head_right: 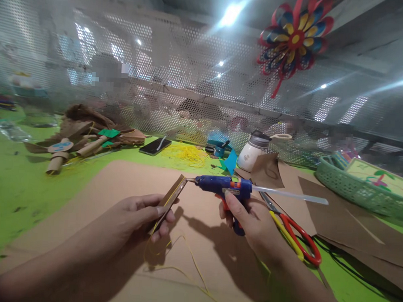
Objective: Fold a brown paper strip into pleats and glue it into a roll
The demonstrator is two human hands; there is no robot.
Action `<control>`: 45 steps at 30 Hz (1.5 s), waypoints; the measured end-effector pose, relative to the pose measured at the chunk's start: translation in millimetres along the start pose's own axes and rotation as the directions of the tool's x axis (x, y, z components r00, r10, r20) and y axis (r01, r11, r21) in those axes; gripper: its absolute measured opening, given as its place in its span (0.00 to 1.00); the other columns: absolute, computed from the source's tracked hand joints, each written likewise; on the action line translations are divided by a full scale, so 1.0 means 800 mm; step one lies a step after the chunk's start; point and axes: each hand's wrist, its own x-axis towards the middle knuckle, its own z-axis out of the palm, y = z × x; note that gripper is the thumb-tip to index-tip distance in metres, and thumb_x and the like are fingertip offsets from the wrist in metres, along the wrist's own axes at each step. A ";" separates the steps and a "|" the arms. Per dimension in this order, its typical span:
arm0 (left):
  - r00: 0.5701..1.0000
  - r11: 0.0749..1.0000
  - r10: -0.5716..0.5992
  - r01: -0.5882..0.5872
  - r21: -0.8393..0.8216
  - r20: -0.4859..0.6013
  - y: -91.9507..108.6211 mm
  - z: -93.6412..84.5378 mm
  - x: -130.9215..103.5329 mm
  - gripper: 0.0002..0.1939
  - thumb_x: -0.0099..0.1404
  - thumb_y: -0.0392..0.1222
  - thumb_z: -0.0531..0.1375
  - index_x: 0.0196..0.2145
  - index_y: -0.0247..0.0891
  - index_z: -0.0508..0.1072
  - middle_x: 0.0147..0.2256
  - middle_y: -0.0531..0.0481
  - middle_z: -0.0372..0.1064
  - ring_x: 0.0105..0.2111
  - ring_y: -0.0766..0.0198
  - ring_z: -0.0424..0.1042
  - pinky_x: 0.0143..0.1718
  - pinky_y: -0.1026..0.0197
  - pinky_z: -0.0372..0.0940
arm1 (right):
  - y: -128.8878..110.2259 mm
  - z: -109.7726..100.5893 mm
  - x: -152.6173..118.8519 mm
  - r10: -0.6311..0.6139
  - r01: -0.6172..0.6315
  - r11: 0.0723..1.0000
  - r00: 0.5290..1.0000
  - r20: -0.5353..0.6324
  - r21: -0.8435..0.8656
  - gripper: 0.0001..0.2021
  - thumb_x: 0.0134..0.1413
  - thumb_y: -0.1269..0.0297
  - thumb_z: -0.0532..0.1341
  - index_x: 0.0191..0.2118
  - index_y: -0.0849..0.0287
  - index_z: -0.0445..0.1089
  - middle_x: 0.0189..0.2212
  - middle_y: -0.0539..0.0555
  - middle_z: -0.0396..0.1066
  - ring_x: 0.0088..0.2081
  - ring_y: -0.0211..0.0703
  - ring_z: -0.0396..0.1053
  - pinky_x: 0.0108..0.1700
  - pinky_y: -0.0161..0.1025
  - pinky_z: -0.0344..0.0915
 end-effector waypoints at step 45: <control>0.989 0.987 0.136 -0.131 0.091 -0.057 -0.002 0.006 -0.001 0.03 0.53 0.37 0.57 0.24 0.35 0.66 0.19 0.54 0.59 0.17 0.73 0.54 0.20 0.67 0.54 | 0.054 -0.008 0.068 -0.260 0.140 0.617 0.965 -0.032 -0.774 0.14 0.46 0.73 0.58 0.41 0.63 0.72 0.42 0.60 0.69 0.46 0.50 0.66 0.51 0.46 0.60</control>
